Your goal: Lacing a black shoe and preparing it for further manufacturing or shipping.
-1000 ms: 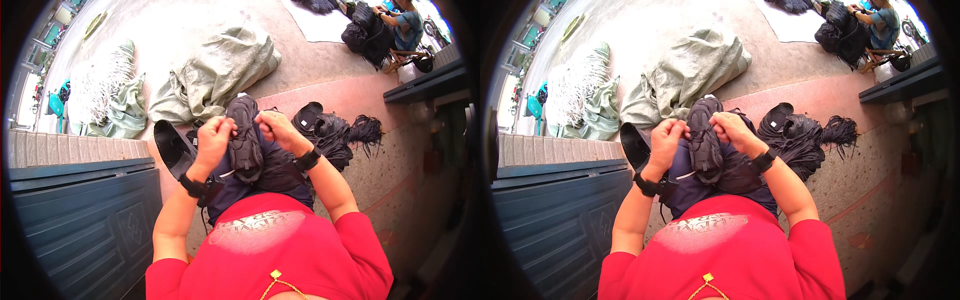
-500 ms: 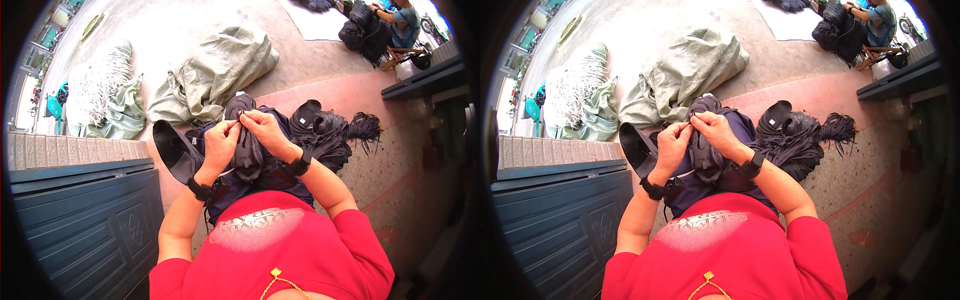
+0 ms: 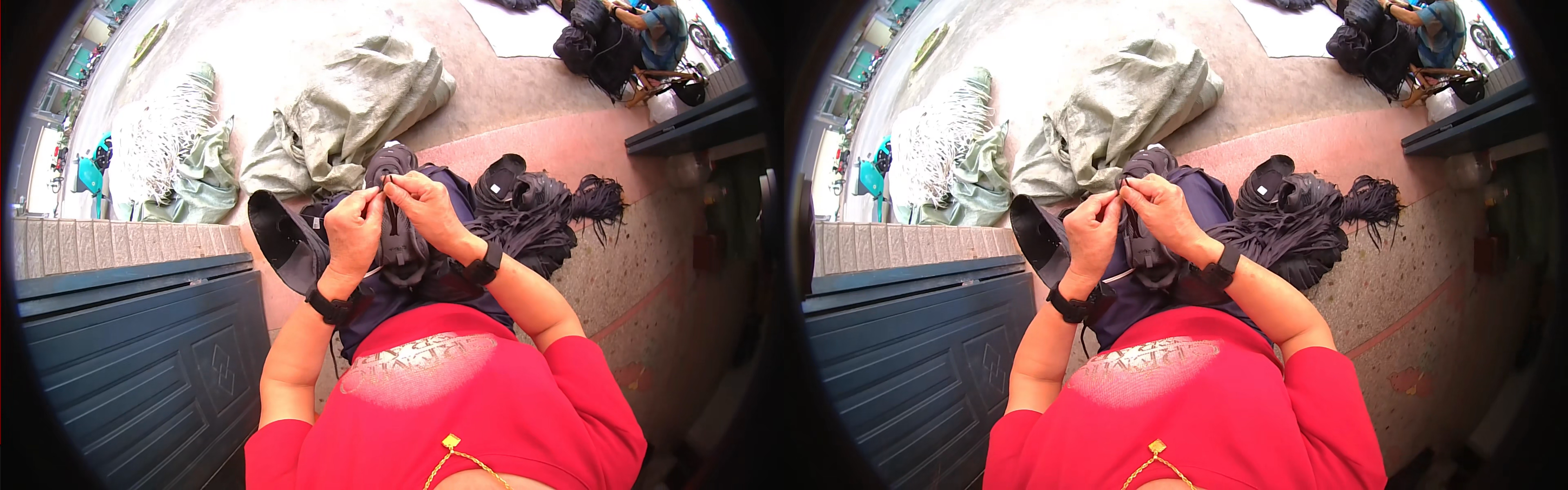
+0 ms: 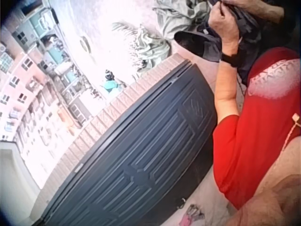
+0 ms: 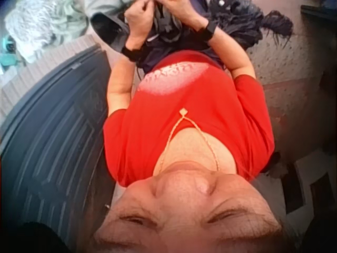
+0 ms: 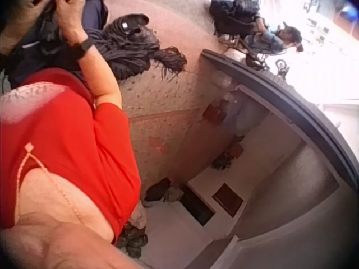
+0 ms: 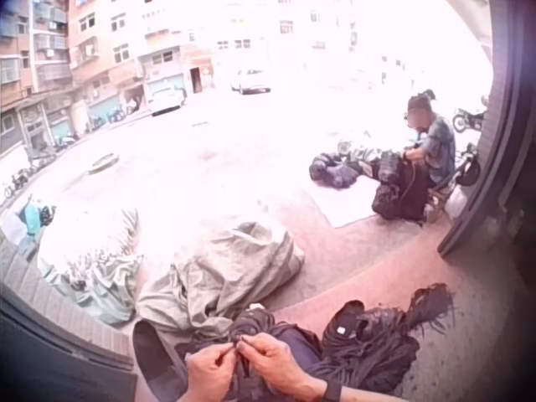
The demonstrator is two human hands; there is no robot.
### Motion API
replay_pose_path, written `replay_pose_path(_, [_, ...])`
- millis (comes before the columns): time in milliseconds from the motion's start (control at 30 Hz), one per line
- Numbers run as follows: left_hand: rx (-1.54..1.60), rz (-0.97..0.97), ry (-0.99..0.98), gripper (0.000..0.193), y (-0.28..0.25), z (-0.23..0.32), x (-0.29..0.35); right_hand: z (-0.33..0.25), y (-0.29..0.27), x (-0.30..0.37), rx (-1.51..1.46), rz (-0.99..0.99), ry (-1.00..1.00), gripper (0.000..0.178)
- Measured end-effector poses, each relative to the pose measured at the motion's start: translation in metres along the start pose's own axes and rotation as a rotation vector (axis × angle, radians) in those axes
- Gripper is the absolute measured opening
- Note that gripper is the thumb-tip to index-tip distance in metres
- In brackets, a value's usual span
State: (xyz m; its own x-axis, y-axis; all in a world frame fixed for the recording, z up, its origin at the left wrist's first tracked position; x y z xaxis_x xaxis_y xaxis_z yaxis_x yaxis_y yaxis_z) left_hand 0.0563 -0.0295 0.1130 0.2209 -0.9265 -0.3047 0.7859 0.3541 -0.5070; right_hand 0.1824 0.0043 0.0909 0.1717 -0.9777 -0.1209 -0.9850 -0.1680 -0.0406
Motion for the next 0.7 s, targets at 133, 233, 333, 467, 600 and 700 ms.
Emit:
replay_pose_path(133, [0.238,0.228,-0.078,0.009,-0.011,0.002,0.0,-0.004,-0.002,0.0,0.087,0.049,-0.01,0.019])
replay_pose_path(233, [0.396,0.199,-0.23,0.012,-0.014,-0.009,-0.001,0.0,-0.002,-0.002,0.071,0.049,-0.031,0.02])
replay_pose_path(333, [0.377,-0.086,-0.325,0.014,-0.006,-0.014,0.003,-0.001,0.001,-0.001,-0.017,-0.029,0.016,0.02])
replay_pose_path(467, [0.318,-0.087,-0.247,0.017,-0.002,-0.012,0.003,0.01,0.006,0.0,-0.057,-0.077,0.088,0.02])
replay_pose_path(600, [0.16,-0.14,-0.174,0.018,-0.004,-0.004,0.004,0.011,0.007,0.001,-0.141,-0.079,0.091,0.021])
replay_pose_path(700, [0.169,-0.134,-0.143,0.018,-0.004,-0.006,0.005,0.013,0.01,0.002,-0.205,-0.08,0.103,0.02])
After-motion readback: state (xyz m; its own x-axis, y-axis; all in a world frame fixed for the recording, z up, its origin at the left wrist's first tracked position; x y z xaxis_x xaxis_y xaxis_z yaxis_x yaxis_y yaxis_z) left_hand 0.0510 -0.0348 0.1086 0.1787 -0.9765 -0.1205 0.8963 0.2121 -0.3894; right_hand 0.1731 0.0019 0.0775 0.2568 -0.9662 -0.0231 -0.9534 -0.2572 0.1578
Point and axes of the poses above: each hand's wrist, its own x-axis away from the middle knuckle, its own y-axis out of the palm, z = x × y, the point moved 3 cm from there along -x, towards the middle knuckle, and after that the axes turned 4 degrees about z, right-handed, at the moved point
